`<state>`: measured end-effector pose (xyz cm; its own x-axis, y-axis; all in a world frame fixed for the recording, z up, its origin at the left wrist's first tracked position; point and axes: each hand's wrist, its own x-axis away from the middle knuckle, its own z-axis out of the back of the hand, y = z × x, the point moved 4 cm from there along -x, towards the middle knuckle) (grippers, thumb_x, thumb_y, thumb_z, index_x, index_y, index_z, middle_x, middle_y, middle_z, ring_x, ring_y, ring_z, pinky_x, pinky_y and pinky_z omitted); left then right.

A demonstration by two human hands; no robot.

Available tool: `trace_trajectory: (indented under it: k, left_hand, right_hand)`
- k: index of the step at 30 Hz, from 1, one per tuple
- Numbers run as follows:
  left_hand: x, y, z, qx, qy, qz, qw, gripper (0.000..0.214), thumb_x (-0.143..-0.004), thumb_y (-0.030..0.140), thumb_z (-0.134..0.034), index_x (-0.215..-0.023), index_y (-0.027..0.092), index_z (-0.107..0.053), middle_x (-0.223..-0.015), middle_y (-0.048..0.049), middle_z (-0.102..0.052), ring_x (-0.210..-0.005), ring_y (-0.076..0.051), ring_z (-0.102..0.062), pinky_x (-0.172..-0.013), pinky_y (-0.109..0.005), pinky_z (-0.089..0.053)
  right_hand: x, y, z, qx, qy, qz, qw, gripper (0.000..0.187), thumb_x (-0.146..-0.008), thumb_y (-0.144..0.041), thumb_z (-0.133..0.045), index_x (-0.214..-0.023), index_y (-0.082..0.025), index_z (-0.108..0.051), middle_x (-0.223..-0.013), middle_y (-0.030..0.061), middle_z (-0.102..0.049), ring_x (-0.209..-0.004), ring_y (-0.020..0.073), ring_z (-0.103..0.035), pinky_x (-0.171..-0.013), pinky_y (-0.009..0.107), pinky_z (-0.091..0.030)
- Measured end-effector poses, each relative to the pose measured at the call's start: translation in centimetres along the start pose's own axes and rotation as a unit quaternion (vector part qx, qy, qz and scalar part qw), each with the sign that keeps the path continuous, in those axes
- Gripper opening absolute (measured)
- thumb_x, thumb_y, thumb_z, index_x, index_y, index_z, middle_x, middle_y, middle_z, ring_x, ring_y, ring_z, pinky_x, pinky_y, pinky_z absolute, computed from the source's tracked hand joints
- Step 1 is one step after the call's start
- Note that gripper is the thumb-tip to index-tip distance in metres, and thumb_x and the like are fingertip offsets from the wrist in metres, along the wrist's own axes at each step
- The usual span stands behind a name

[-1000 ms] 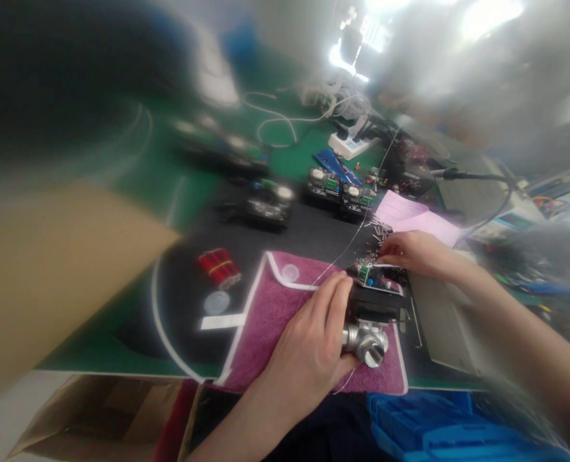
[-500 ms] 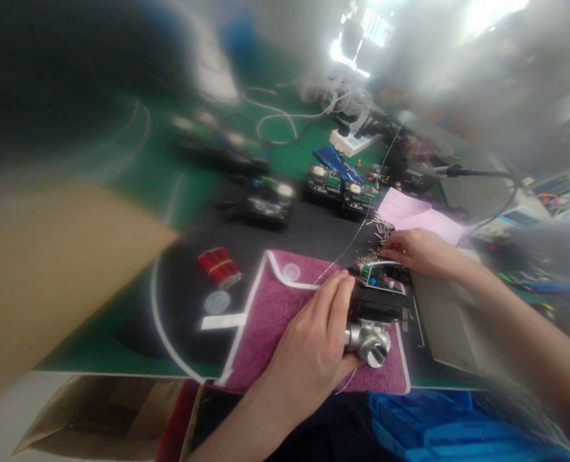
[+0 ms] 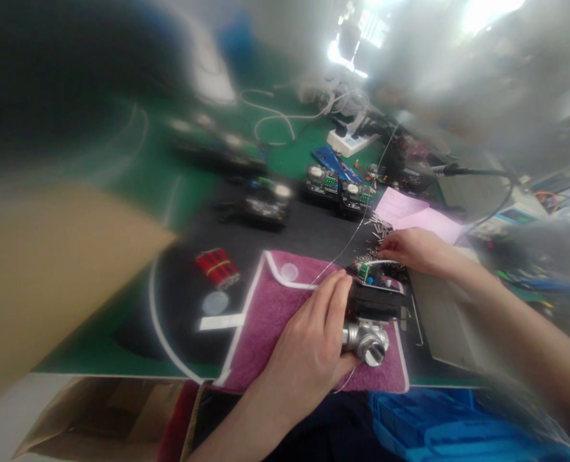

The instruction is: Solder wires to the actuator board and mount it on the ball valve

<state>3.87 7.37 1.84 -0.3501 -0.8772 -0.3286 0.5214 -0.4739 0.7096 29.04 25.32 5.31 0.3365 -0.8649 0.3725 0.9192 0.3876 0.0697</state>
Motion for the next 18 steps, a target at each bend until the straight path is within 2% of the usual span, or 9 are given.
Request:
trace_trajectory:
  k: [8, 14, 18]
  left_hand:
    - [0.04, 0.05, -0.07, -0.003, 0.004, -0.002, 1.000, 0.110, -0.078, 0.020, -0.088, -0.166, 0.008, -0.023, -0.169, -0.0213, -0.040, -0.159, -0.034, -0.039, -0.131, -0.047, -0.043]
    - [-0.01, 0.00, -0.06, 0.000, -0.004, 0.002, 1.000, 0.114, -0.077, 0.021, -0.091, -0.166, 0.008, -0.022, -0.169, -0.0216, -0.039, -0.159, -0.034, -0.039, -0.132, -0.047, -0.042]
    - [-0.02, -0.02, -0.04, 0.003, -0.009, 0.003, 1.000, 0.112, -0.079, 0.022, -0.090, -0.167, 0.009, -0.021, -0.169, -0.0231, -0.039, -0.159, -0.036, -0.040, -0.131, -0.049, -0.044]
  right_hand:
    - [0.29, -0.71, 0.48, 0.007, 0.010, 0.003, 1.000, 0.022, -0.099, -0.042, -0.065, -0.099, -0.027, -0.080, -0.091, 0.0015, -0.081, -0.079, 0.0205, -0.072, -0.069, 0.030, -0.045]
    - [0.42, -1.01, 0.74, 0.004, 0.013, 0.001, 1.000, 0.031, -0.102, -0.051, -0.062, -0.099, -0.026, -0.080, -0.090, 0.0032, -0.080, -0.078, 0.0205, -0.072, -0.069, 0.031, -0.046]
    - [0.31, -1.07, 0.69, 0.006, 0.004, -0.003, 1.000, 0.024, -0.100, -0.046, -0.066, -0.101, -0.027, -0.080, -0.092, 0.0021, -0.081, -0.080, 0.0201, -0.073, -0.069, 0.030, -0.046]
